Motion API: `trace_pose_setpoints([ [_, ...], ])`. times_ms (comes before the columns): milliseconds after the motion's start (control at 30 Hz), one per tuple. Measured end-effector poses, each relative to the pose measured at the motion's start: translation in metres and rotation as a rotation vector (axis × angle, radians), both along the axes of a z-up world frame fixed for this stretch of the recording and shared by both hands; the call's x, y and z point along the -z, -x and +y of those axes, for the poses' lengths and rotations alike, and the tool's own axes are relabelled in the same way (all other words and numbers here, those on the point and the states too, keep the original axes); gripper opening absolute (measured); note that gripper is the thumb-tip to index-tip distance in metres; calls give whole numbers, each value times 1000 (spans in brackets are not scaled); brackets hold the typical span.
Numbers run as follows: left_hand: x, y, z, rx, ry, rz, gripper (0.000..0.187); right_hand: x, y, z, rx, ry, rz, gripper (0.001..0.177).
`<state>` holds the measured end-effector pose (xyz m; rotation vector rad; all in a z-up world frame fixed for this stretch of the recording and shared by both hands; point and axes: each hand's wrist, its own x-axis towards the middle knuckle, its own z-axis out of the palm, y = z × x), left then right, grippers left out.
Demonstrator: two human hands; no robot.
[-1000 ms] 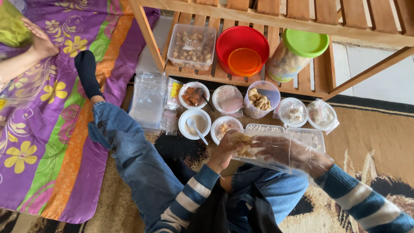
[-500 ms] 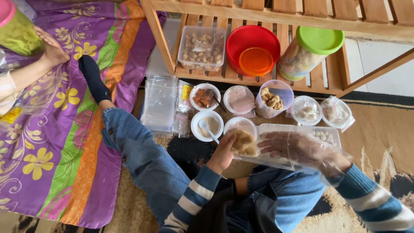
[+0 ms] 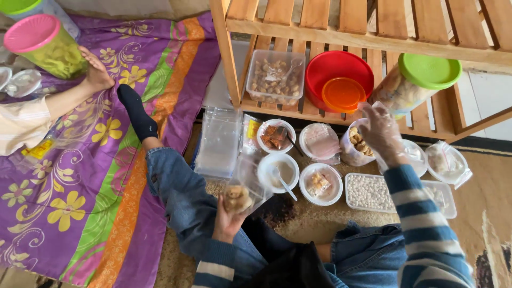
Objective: Packaging various snacks from bowls into small plastic bags while sitting on the floor.
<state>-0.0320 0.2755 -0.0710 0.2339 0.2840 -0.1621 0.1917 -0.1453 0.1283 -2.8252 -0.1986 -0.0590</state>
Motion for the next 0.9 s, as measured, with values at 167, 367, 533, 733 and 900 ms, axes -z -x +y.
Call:
trace_pose_setpoints([
  [167,64,5,18,-16,21,181,68,59,-55,23,116,294,133,96],
  [367,41,-6,9,25,34,90,70,113,-95,16,-8,405,-3,92],
  [533,73,-2,17,23,-42,255,67,146,-92,-27,-109,573,-390,71],
  [733,86,6,22,20,42,76,67,101,-4,-71,-66,609,-776,62],
  [900,99,1,19,39,-24,141,71,131,53,-110,-219,493,-862,49],
])
